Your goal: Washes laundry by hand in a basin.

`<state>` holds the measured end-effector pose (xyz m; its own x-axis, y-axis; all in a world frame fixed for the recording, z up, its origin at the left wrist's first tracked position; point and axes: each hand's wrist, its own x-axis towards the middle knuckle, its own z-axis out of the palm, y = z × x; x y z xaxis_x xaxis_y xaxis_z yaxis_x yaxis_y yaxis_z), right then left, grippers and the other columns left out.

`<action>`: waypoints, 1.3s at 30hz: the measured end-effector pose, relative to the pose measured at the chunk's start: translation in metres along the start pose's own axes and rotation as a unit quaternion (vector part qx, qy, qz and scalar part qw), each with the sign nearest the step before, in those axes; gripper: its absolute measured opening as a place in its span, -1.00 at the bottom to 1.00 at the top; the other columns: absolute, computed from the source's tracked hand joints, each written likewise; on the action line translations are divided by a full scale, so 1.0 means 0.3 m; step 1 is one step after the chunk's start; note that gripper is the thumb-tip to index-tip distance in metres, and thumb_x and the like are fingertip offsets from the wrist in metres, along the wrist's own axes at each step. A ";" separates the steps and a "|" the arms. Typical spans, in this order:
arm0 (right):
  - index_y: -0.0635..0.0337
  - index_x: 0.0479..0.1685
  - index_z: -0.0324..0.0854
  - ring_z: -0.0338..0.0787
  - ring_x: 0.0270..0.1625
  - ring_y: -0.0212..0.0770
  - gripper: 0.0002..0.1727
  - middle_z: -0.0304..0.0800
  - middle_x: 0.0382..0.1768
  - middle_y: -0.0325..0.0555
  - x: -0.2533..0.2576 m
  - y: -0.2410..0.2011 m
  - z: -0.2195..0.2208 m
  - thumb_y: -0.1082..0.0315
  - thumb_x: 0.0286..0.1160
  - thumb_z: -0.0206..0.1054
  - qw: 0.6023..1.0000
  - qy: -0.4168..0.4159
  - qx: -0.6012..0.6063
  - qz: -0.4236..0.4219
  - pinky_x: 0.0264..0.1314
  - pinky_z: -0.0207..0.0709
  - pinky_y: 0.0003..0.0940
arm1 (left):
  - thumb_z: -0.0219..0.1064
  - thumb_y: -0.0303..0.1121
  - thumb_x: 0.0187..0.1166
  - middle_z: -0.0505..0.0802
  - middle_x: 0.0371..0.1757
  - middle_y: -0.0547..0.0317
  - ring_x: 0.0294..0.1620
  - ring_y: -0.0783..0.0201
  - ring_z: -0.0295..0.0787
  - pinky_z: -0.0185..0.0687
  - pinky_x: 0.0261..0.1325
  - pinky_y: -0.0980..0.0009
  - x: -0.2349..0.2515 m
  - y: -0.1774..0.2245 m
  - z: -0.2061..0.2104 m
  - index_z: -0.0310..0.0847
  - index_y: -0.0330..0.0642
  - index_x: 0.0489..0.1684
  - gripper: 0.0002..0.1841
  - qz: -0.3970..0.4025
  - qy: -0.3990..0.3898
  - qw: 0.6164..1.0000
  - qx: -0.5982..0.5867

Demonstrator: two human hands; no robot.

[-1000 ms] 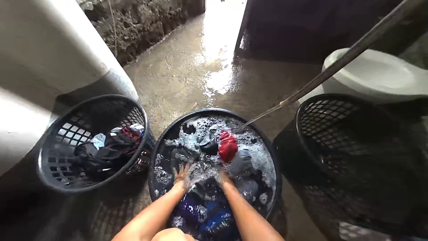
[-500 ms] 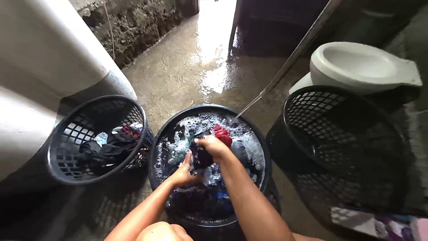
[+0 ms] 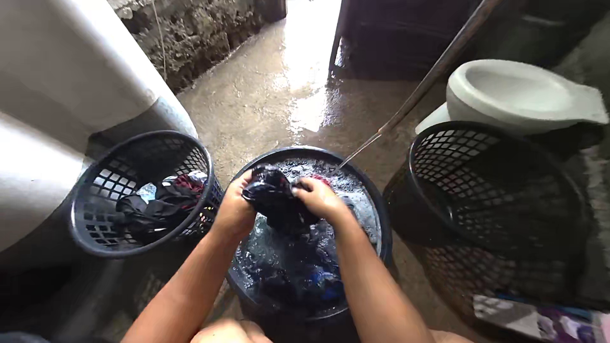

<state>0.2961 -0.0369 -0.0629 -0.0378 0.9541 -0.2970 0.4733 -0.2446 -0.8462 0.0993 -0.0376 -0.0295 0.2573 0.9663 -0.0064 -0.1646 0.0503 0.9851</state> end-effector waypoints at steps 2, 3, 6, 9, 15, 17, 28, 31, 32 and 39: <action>0.00 0.51 0.64 0.43 0.64 0.31 -0.53 0.58 0.52 0.26 0.060 0.078 0.076 0.24 0.61 0.29 0.980 -0.030 -0.155 0.123 0.59 0.28 0.40 | 0.08 -0.42 0.72 0.86 -0.11 0.33 -0.16 0.46 0.81 0.80 -0.08 0.42 -0.007 0.062 0.005 0.65 -0.01 0.14 -0.76 0.039 0.006 0.999 -0.005; -0.03 0.58 0.59 0.32 0.70 0.34 -0.46 0.42 0.63 0.27 0.077 0.104 0.108 0.29 0.54 0.31 0.974 -0.030 -0.173 0.144 0.62 0.24 0.38 | 0.12 -0.43 0.69 0.86 -0.08 0.32 -0.13 0.46 0.81 0.80 -0.05 0.41 -0.003 0.064 -0.004 0.62 0.00 0.16 -0.76 0.052 0.010 0.998 0.014; 0.03 0.67 0.47 0.43 0.64 0.27 -0.28 0.31 0.66 0.32 0.132 0.194 0.186 0.44 0.37 0.40 0.978 -0.079 -0.159 0.112 0.61 0.41 0.17 | 0.28 -0.58 0.50 0.85 0.01 0.19 -0.03 0.37 0.82 0.81 0.07 0.29 0.017 -0.042 -0.081 0.58 -0.16 0.27 -0.64 0.030 0.010 0.988 0.151; 0.06 0.72 0.41 0.47 0.64 0.23 -0.23 0.42 0.62 0.32 0.176 0.339 0.294 0.46 0.35 0.42 0.977 -0.146 -0.113 0.109 0.63 0.39 0.21 | 0.39 -0.65 0.35 0.82 0.15 -0.12 0.17 0.10 0.79 0.70 0.28 0.04 0.059 -0.287 -0.204 0.53 -0.34 0.37 -0.49 -0.115 -0.001 0.931 0.347; 0.29 0.69 0.37 0.48 0.66 0.24 -0.34 0.50 0.58 0.35 0.145 0.448 0.396 0.34 0.55 0.34 0.960 -0.213 -0.130 0.128 0.68 0.30 0.27 | 0.54 -0.47 0.29 0.46 0.63 -0.46 0.67 -0.27 0.40 0.29 0.69 -0.19 -0.018 -0.641 -0.335 -0.10 -0.43 0.84 0.04 -0.332 -0.099 0.785 0.513; 0.21 0.68 0.44 0.46 0.69 0.17 -0.33 0.54 0.59 0.25 0.151 0.403 0.354 0.28 0.54 0.43 0.959 -0.239 -0.132 0.081 0.76 0.22 0.20 | 0.54 -0.42 0.30 0.49 0.61 -0.43 0.66 -0.23 0.43 0.33 0.66 -0.18 -0.041 -0.638 -0.323 -0.06 -0.41 0.83 0.02 -0.343 -0.087 0.796 0.490; 0.48 0.56 0.40 0.68 0.45 -0.21 -0.06 0.70 0.38 0.20 0.114 0.274 0.370 0.44 -0.02 0.71 0.971 0.044 0.171 -0.164 0.61 0.49 -0.29 | 0.47 0.00 0.41 0.92 0.01 0.36 0.00 0.45 0.86 0.83 0.05 0.38 -0.079 -0.050 -0.236 0.80 0.17 0.14 -0.64 0.042 -0.088 0.975 -0.199; 0.44 0.45 0.43 0.77 0.17 -0.44 -0.38 0.78 0.11 -0.05 0.095 0.175 0.352 0.60 0.27 0.42 0.896 0.165 0.378 -0.162 0.30 0.67 -0.44 | 0.19 -0.16 0.66 0.92 -0.08 0.33 -0.07 0.43 0.86 0.84 -0.03 0.38 -0.072 -0.103 -0.316 0.75 0.14 0.05 -0.77 0.001 0.034 0.989 -0.143; 0.29 0.48 0.40 0.76 0.16 -0.46 -0.42 0.78 0.11 -0.18 0.095 0.152 0.334 0.51 0.37 0.33 0.862 0.154 0.447 -0.181 0.26 0.69 -0.40 | 0.04 -0.31 0.71 0.88 -0.02 0.26 -0.05 0.36 0.85 0.84 -0.04 0.31 -0.062 -0.138 -0.355 0.62 0.06 0.19 -0.73 -0.061 0.073 0.994 -0.053; 0.13 0.23 0.58 0.86 -0.09 -0.28 -0.40 0.85 -0.09 -0.13 0.017 -0.039 0.333 0.51 0.03 0.57 0.891 0.038 0.391 -0.229 -0.04 0.82 -0.20 | -0.46 0.45 0.65 0.86 0.11 -0.07 0.11 -0.07 0.82 0.76 -0.02 -0.16 -0.029 -0.280 -0.190 0.63 0.07 0.25 -0.16 -0.326 0.062 0.908 -0.255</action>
<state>0.2024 -0.0464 -0.0988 0.0044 0.9866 0.1632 -0.3346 0.1553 -0.9295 0.0564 -0.0359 -0.1220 0.3540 0.7082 -0.6109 -0.4436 0.7021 0.5570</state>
